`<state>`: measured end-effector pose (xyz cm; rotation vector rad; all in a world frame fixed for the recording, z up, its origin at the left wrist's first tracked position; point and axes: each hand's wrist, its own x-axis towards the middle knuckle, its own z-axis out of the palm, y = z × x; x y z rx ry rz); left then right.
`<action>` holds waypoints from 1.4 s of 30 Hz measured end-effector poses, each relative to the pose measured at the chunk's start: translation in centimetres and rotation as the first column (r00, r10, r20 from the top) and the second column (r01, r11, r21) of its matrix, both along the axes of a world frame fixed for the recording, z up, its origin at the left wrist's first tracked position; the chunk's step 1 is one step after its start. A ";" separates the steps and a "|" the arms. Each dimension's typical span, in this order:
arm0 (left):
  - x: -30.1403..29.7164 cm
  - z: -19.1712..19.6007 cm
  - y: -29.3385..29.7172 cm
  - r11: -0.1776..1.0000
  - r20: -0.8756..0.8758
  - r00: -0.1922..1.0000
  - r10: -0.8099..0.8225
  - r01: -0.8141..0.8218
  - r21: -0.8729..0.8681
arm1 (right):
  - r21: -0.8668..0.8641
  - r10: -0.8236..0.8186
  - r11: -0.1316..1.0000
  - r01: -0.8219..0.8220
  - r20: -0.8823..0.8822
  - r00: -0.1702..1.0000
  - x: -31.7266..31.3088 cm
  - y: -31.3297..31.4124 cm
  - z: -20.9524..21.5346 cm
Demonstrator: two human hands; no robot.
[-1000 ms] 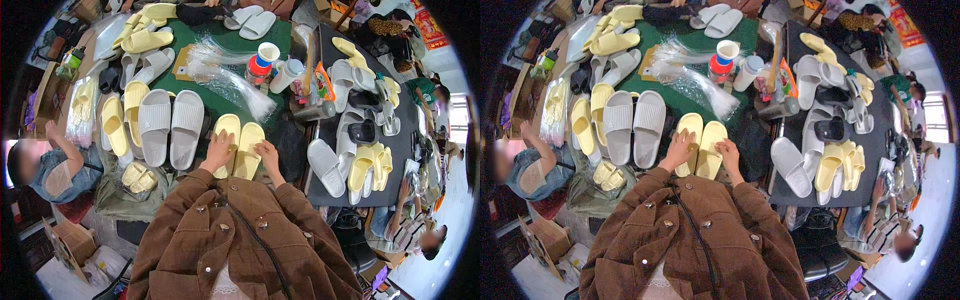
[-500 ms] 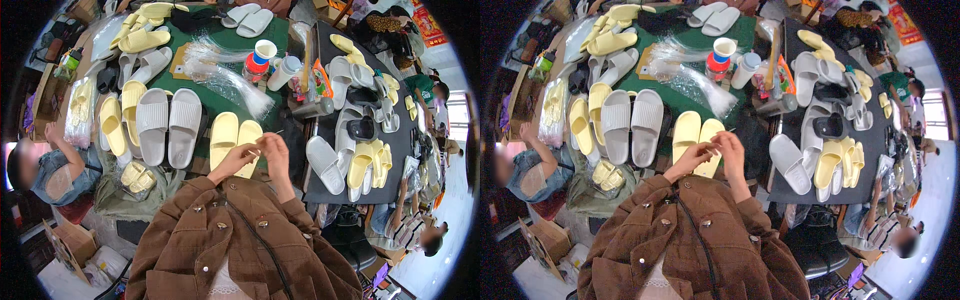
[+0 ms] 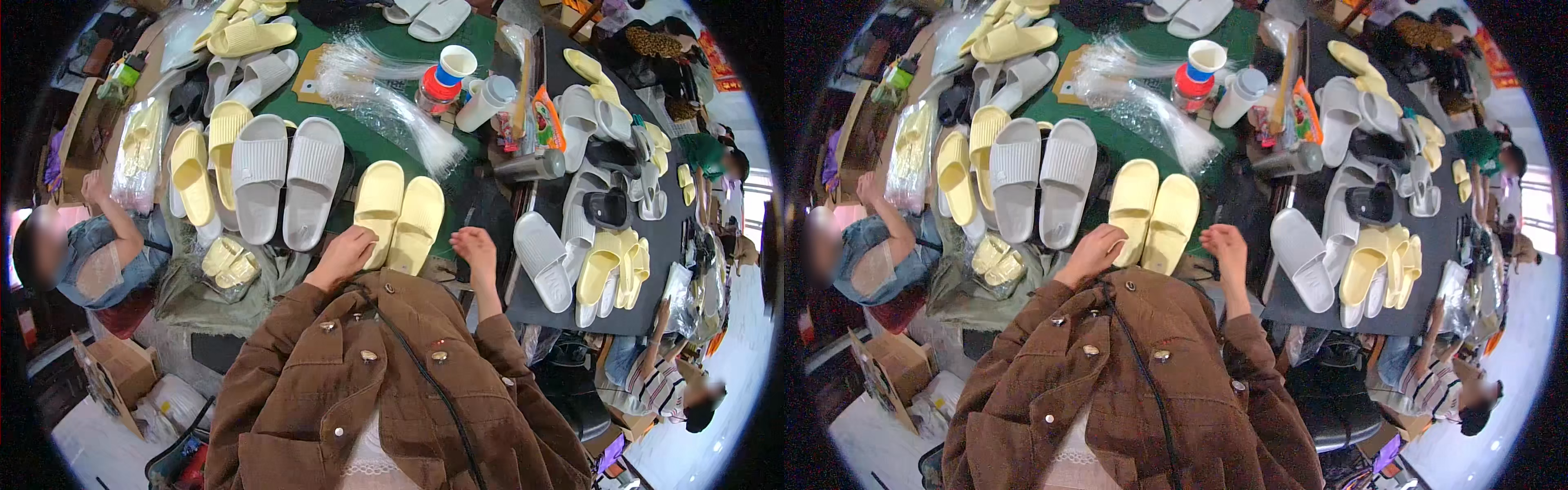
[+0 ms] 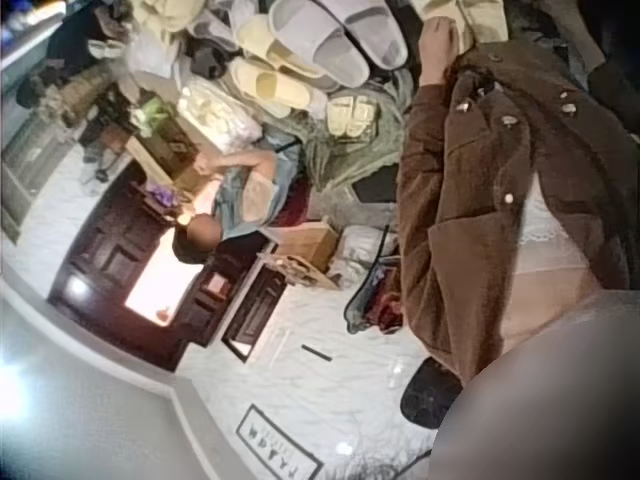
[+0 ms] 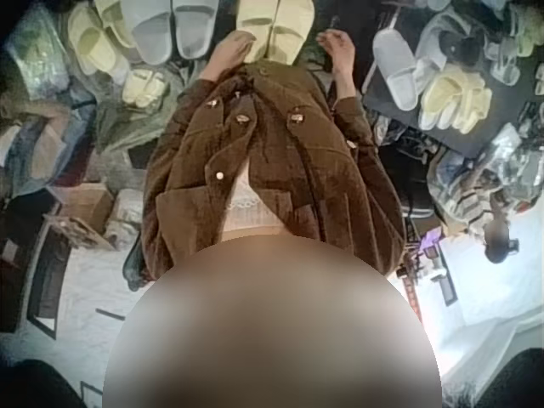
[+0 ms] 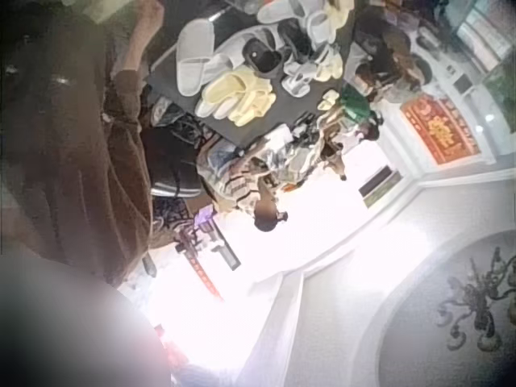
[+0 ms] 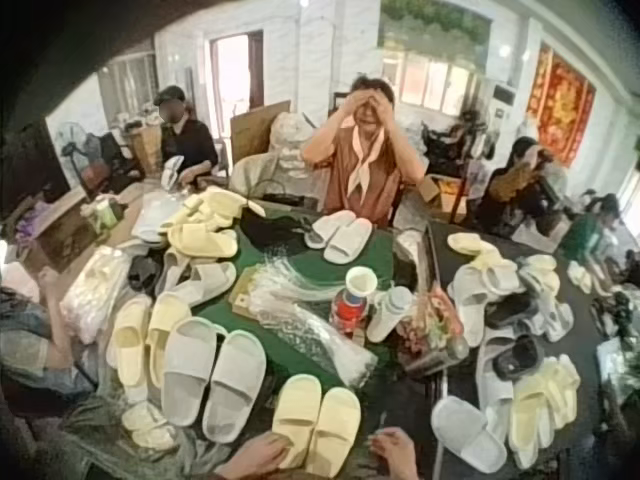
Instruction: Inspecting and organizing pairs of foam slippers on a work table.
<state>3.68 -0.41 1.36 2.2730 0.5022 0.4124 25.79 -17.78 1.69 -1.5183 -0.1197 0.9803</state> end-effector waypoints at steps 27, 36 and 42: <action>3.1 -5.2 -1.3 0.995 -0.264 0.962 -0.073 0.053 -0.082 | -0.373 0.769 0.639 -0.673 0.287 0.571 -4.8 4.9 -8.8; 3.0 -5.1 -0.4 0.952 -0.307 0.942 -0.134 0.037 -0.303 | -0.294 0.609 0.765 -0.574 0.040 0.792 -5.3 4.9 -9.4; 2.5 -5.3 -0.3 0.935 -0.353 0.913 -0.204 0.074 -0.348 | -0.227 0.594 0.770 -0.596 -0.083 0.800 -5.0 5.3 -8.2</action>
